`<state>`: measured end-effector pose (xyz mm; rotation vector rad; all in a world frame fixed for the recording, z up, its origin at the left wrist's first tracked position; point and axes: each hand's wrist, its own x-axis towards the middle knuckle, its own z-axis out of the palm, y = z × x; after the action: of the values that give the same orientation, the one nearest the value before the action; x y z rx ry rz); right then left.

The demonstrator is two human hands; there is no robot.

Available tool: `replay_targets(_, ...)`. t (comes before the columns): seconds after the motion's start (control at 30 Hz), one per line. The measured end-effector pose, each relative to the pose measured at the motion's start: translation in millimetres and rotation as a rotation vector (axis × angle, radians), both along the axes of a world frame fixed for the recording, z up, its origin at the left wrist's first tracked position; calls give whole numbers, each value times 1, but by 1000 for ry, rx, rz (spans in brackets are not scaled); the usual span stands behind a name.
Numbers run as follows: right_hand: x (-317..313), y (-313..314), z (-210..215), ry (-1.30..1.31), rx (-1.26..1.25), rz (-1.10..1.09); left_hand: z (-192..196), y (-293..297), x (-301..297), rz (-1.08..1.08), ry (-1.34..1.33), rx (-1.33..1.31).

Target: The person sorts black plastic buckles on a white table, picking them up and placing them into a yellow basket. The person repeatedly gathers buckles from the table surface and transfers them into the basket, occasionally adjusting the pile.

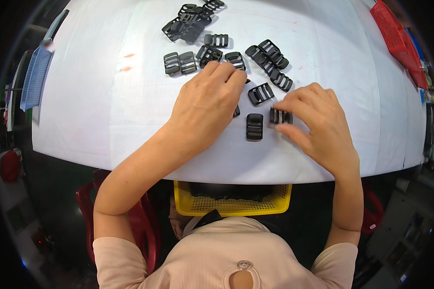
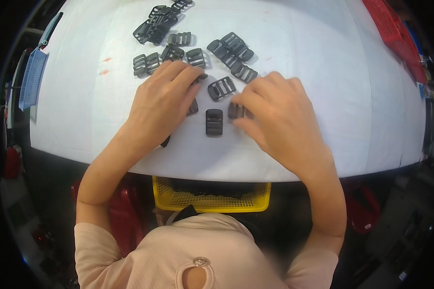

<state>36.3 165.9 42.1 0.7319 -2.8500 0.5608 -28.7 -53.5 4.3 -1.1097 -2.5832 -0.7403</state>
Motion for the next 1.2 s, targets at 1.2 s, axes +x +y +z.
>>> replay_targets(1.2,-58,18,-29,-146,-196,-404,0,43,-47,-185,261,-85)
